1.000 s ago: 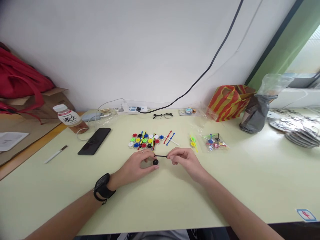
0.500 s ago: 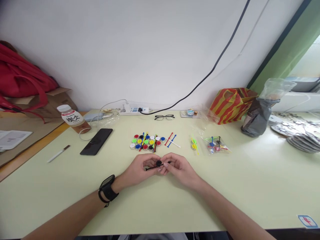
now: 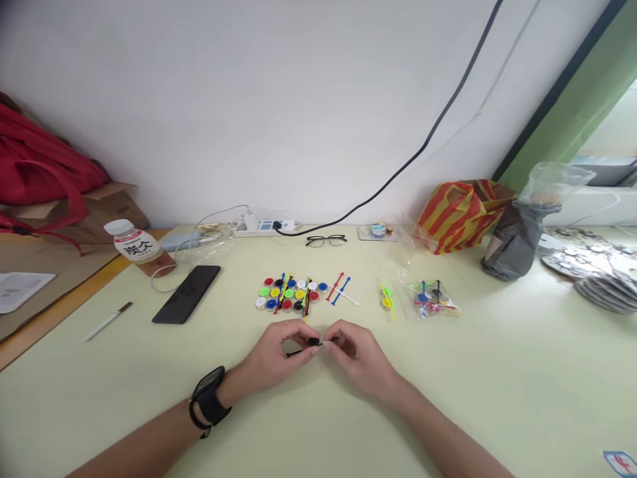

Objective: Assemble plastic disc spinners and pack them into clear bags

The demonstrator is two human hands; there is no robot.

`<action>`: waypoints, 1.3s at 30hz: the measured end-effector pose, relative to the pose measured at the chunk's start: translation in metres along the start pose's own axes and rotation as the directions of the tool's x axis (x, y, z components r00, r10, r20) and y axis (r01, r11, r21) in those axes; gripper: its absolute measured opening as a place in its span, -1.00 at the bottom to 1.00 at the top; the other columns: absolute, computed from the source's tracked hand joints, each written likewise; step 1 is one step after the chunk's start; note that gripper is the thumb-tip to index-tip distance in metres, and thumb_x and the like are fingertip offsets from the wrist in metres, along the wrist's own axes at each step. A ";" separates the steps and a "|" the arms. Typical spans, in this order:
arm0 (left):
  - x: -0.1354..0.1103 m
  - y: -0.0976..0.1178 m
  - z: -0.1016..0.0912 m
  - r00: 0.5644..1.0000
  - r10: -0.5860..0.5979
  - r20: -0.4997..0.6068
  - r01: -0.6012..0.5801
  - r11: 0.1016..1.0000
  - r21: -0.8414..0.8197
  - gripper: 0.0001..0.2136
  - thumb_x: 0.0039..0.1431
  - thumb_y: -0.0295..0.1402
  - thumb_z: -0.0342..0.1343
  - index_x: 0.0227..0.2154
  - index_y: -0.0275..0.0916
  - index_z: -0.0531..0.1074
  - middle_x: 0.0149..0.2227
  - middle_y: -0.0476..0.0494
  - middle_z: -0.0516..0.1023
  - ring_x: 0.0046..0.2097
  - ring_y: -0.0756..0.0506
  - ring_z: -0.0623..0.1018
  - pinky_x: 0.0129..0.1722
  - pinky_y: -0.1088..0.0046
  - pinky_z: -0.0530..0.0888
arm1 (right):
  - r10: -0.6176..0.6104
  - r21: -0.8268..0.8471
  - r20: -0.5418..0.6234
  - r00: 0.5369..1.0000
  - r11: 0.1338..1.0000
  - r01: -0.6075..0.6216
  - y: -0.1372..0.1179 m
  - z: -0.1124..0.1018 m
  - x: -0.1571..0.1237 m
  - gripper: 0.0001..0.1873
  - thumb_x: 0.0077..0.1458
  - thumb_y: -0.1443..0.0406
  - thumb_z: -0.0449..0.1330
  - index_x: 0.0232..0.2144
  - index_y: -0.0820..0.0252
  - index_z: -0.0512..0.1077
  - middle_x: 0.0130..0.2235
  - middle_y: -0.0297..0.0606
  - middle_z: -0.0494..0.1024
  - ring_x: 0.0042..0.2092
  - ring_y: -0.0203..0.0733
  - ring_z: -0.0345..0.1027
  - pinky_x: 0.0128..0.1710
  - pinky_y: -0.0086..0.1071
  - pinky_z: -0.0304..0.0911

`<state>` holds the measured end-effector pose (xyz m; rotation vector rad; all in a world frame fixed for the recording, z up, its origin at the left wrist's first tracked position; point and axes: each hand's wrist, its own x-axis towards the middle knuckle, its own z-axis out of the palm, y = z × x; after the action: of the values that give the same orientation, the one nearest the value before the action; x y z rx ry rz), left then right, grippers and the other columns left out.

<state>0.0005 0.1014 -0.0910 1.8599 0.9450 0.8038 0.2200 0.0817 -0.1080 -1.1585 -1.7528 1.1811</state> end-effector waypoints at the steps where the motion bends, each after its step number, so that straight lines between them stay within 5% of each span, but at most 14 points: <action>1: 0.000 0.001 -0.001 1.000 0.006 0.003 -0.006 1.000 0.014 -0.87 0.26 -0.31 0.23 -0.24 -0.26 0.60 -0.26 -0.15 0.64 -0.23 -0.10 0.60 -0.18 0.39 0.55 | 0.001 -0.007 0.003 1.000 1.000 -0.001 0.000 0.000 0.000 -0.69 0.33 0.04 0.15 -0.28 0.15 0.44 -0.39 -0.32 0.46 -0.39 -0.24 0.25 -0.40 -0.40 0.20; 12: -0.001 0.002 -0.015 0.999 -0.011 0.051 0.007 0.998 0.064 -0.91 0.20 -0.34 0.24 -0.30 -0.24 0.57 -0.37 -0.10 0.62 -0.35 -0.06 0.58 -0.30 0.45 0.51 | -0.026 -0.079 0.054 0.998 0.996 0.030 0.005 0.006 0.001 -0.77 0.36 0.15 0.10 -0.27 0.11 0.47 -0.39 -0.32 0.46 -0.41 -0.24 0.27 -0.42 -0.39 0.19; 26: 0.003 0.004 -0.030 0.979 -0.046 0.198 0.097 0.962 -0.254 -0.76 0.33 -0.19 0.20 -0.16 -0.25 0.62 -0.20 -0.22 0.63 -0.16 -0.14 0.59 -0.08 0.33 0.53 | -0.023 -0.061 0.022 0.999 0.998 0.024 0.002 0.001 0.005 -0.72 0.38 0.07 0.08 -0.24 0.09 0.47 -0.37 -0.32 0.39 -0.39 -0.21 0.25 -0.41 -0.36 0.18; 39: 0.002 -0.009 -0.022 0.979 -0.155 0.129 0.195 0.887 -0.419 -0.69 0.17 -0.19 0.37 -0.14 -0.28 0.56 -0.23 -0.16 0.62 -0.17 -0.10 0.60 -0.07 0.30 0.55 | -0.128 -0.058 0.018 0.992 0.990 0.129 0.007 -0.001 -0.004 -0.60 0.41 0.12 0.03 0.23 0.01 0.28 -0.16 -0.24 0.45 -0.33 -0.24 0.30 -0.32 -0.36 0.32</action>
<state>-0.0189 0.1151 -0.0901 1.3939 0.7879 0.7386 0.2239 0.0798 -0.1145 -1.0562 -1.8547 1.0699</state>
